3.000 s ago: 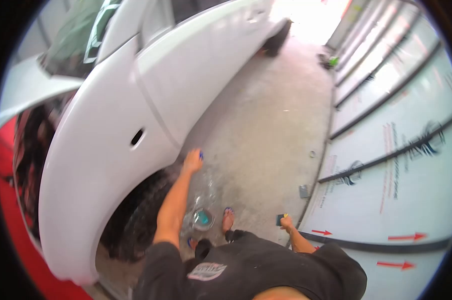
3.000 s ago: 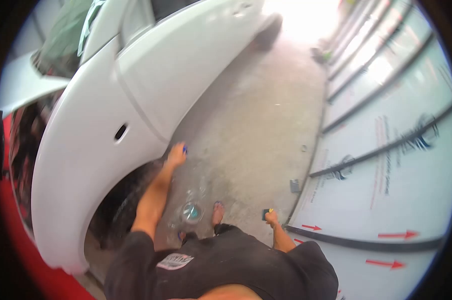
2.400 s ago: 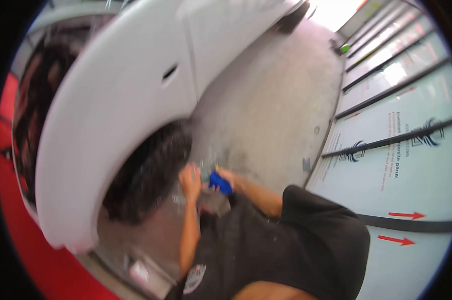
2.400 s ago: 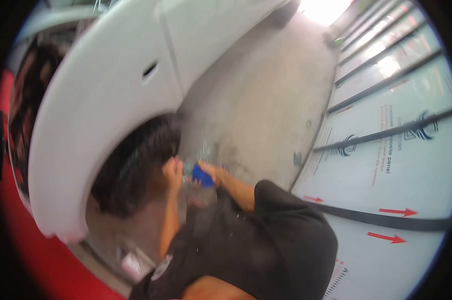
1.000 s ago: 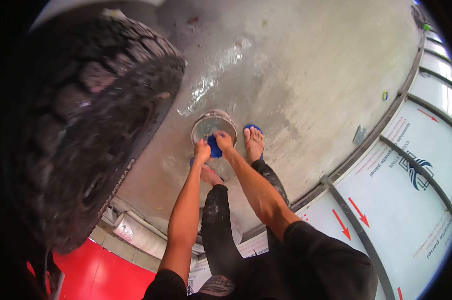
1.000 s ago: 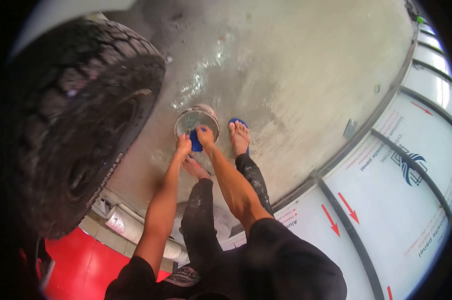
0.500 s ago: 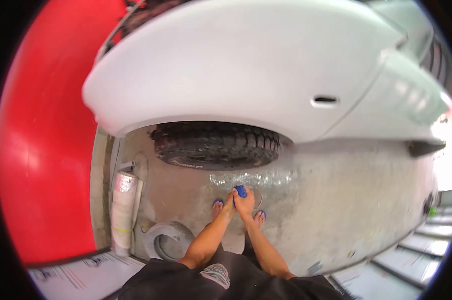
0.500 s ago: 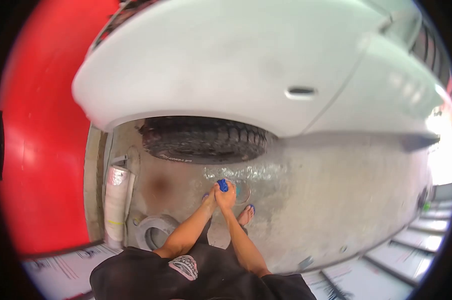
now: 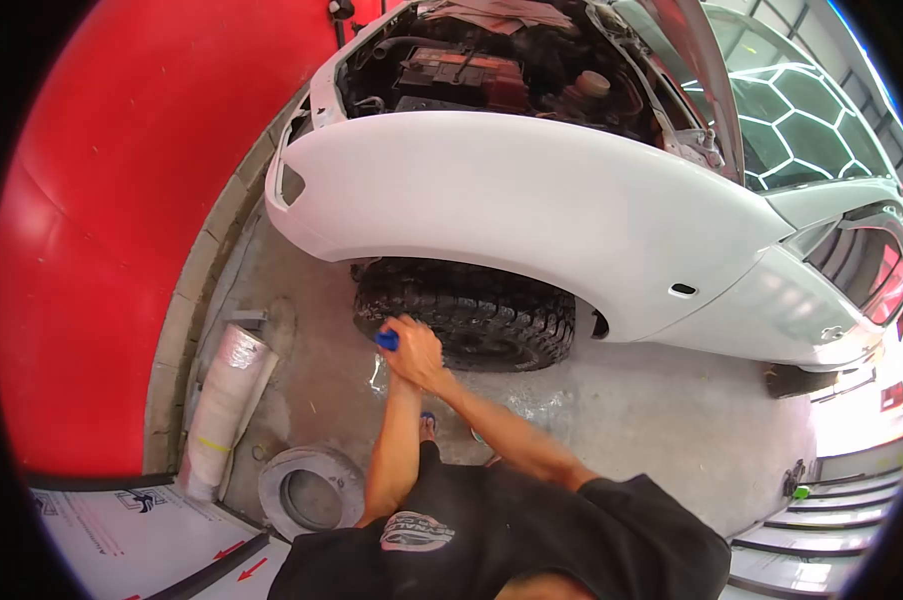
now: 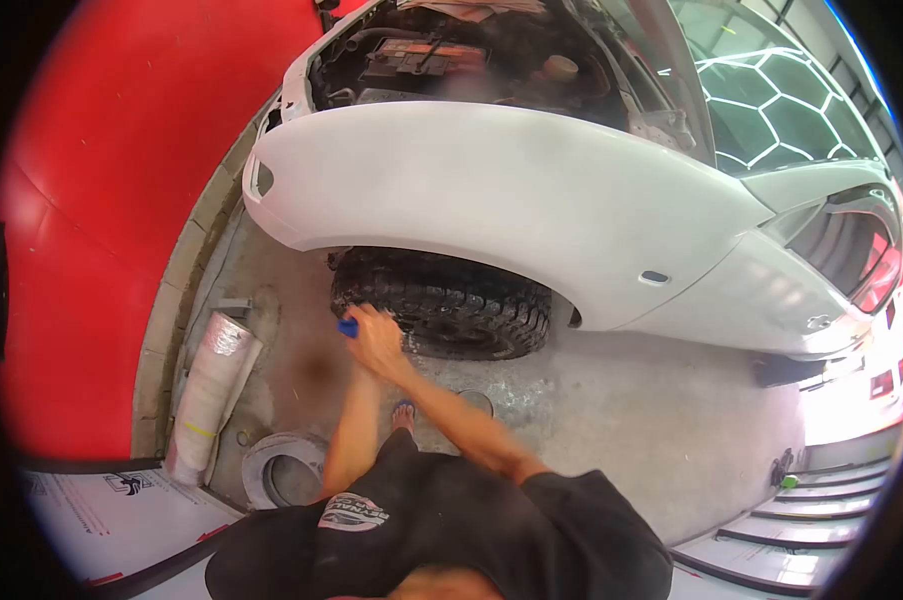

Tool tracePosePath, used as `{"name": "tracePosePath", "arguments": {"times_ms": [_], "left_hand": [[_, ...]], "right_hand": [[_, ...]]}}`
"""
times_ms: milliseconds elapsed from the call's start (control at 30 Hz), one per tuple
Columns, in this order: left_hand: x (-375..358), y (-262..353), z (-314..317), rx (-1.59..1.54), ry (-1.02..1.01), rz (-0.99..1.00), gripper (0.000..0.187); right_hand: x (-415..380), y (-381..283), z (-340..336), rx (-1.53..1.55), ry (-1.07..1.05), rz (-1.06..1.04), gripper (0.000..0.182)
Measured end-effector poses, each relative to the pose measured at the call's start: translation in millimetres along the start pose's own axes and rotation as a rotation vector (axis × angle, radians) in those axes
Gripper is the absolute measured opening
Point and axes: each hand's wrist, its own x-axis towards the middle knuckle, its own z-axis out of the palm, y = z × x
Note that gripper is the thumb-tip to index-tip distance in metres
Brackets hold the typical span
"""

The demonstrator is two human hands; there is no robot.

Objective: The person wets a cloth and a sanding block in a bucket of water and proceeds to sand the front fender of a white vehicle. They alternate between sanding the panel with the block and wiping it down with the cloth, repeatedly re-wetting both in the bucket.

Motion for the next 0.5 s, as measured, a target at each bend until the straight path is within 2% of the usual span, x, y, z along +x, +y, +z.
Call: {"name": "tracePosePath", "arguments": {"times_ms": [67, 167, 233, 267, 300, 333, 433, 500], "left_hand": [[22, 57, 52, 0.05, -0.022, 0.235, 0.036], [39, 138, 162, 0.25, -0.071, 0.702, 0.034], [42, 174, 235, 0.596, -0.061, 1.073, 0.033], [36, 187, 275, 1.011, 0.1, 1.228, 0.029], [47, 196, 299, 1.233, 0.188, 1.327, 0.028], [62, 201, 317, 1.457, 0.281, 1.418, 0.028], [103, 161, 348, 1.491, 0.282, 1.763, 0.035], [97, 100, 373, 1.603, -0.026, 1.757, 0.042]], "right_hand": [[50, -26, -4, 0.127, 0.004, -0.116, 0.026], [127, -81, -60, 0.267, 0.255, -0.38, 0.029], [179, -109, -109, 0.256, 0.366, -0.482, 0.029], [209, -114, -131, 0.17, 0.406, -0.548, 0.027], [239, -116, -150, 0.113, 0.438, -0.58, 0.026], [267, -115, -168, 0.039, 0.464, -0.605, 0.027], [311, -105, -213, -0.234, 0.407, -0.553, 0.026], [307, -103, -242, -0.397, 0.291, -0.519, 0.034]]}}
